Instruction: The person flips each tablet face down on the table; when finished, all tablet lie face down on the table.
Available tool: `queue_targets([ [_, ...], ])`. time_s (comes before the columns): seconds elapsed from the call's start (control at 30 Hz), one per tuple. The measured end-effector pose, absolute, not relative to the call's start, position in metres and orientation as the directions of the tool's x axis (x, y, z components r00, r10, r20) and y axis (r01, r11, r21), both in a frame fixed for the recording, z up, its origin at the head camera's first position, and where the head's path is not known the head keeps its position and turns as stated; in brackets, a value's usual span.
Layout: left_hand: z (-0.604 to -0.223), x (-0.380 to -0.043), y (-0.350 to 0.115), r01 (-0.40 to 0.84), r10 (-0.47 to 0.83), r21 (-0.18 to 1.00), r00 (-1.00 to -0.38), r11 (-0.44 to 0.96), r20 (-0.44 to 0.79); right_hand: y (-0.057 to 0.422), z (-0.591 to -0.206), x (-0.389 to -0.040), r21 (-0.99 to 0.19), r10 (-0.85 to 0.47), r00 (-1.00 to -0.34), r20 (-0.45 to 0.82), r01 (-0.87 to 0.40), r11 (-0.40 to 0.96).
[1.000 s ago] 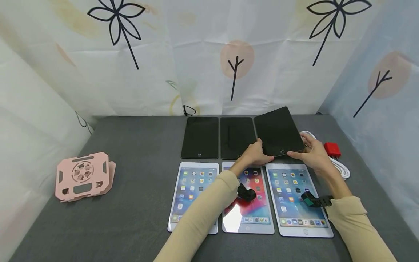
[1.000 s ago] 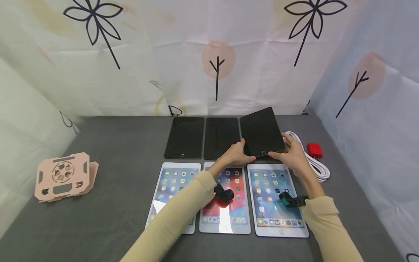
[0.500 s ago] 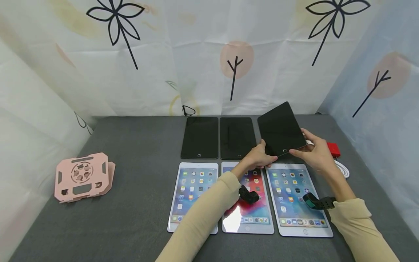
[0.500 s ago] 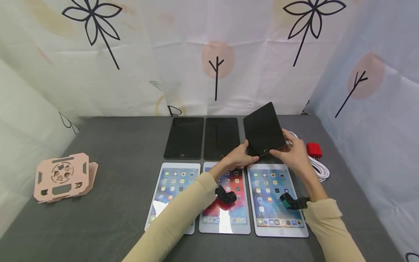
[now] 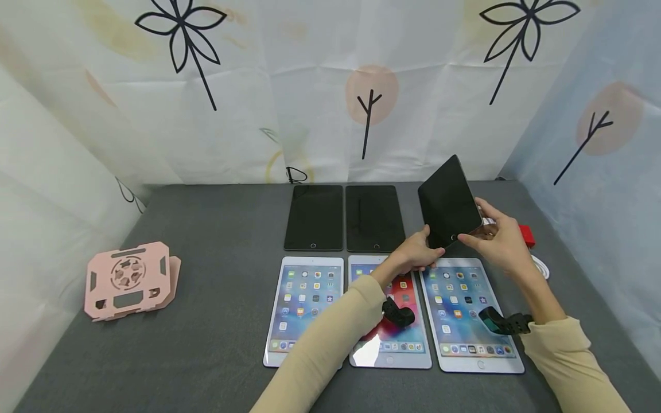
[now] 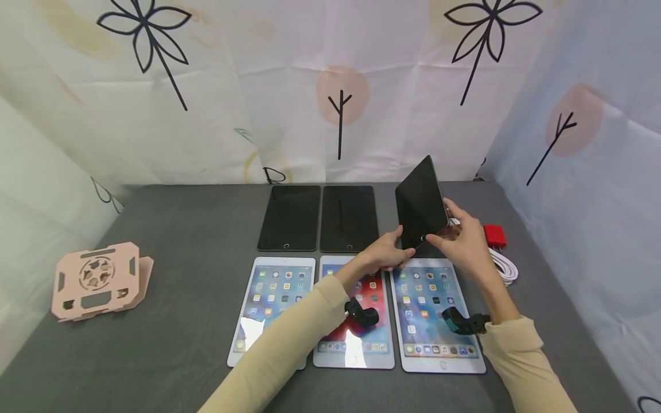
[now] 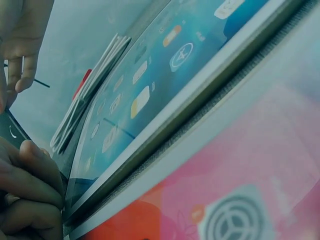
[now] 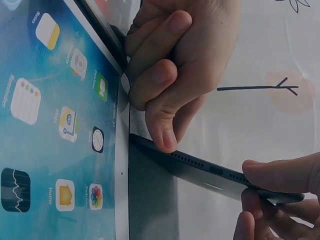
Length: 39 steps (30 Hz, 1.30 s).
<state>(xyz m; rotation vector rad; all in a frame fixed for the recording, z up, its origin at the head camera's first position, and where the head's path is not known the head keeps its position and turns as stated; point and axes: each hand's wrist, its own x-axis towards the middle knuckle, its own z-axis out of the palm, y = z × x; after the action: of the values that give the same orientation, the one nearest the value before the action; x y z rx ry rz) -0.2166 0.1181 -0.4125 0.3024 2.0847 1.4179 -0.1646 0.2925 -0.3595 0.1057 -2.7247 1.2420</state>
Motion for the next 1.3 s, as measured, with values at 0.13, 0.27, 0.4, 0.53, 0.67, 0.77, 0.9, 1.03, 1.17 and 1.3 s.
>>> queue_targets([
  [0.13,-0.412,-0.215,0.118,-0.146,0.497,0.903,-0.794,0.404,-0.351,0.291,-0.36,-0.165,-0.72,-0.016,-0.983,0.182,-0.145,0.679],
  [0.27,-0.41,-0.214,0.116,-0.134,0.489,0.903,-0.803,0.408,-0.34,0.288,-0.359,-0.166,-0.698,-0.019,-0.98,0.198,-0.155,0.699],
  [0.4,-0.41,-0.215,0.115,-0.087,0.451,0.894,-0.839,0.44,-0.304,0.285,-0.358,-0.165,-0.691,-0.023,-0.976,0.215,-0.169,0.703],
  [0.53,-0.406,-0.217,0.113,0.006,0.422,0.869,-0.876,0.495,-0.234,0.28,-0.357,-0.166,-0.686,-0.031,-0.973,0.229,-0.184,0.704],
  [0.67,-0.402,-0.222,0.11,0.104,0.457,0.847,-0.872,0.521,-0.174,0.276,-0.356,-0.167,-0.703,-0.051,-0.97,0.238,-0.208,0.68],
  [0.77,-0.4,-0.225,0.106,0.117,0.511,0.887,-0.847,0.446,-0.145,0.274,-0.356,-0.168,-0.719,-0.077,-0.966,0.247,-0.236,0.654],
  [0.9,-0.397,-0.229,0.101,0.153,0.544,0.93,-0.837,0.335,-0.058,0.272,-0.356,-0.168,-0.723,-0.096,-0.96,0.262,-0.261,0.64],
  [1.03,-0.39,-0.231,0.097,0.248,0.532,0.907,-0.846,0.341,0.032,0.27,-0.356,-0.169,-0.723,-0.099,-0.96,0.261,-0.263,0.639],
  [1.17,-0.383,-0.234,0.096,0.295,0.549,0.898,-0.832,0.328,0.073,0.269,-0.358,-0.17,-0.731,-0.1,-0.966,0.239,-0.247,0.636],
  [1.3,-0.38,-0.235,0.094,0.315,0.593,0.901,-0.801,0.299,0.083,0.271,-0.363,-0.172,-0.763,-0.133,-0.972,0.192,-0.233,0.602],
])
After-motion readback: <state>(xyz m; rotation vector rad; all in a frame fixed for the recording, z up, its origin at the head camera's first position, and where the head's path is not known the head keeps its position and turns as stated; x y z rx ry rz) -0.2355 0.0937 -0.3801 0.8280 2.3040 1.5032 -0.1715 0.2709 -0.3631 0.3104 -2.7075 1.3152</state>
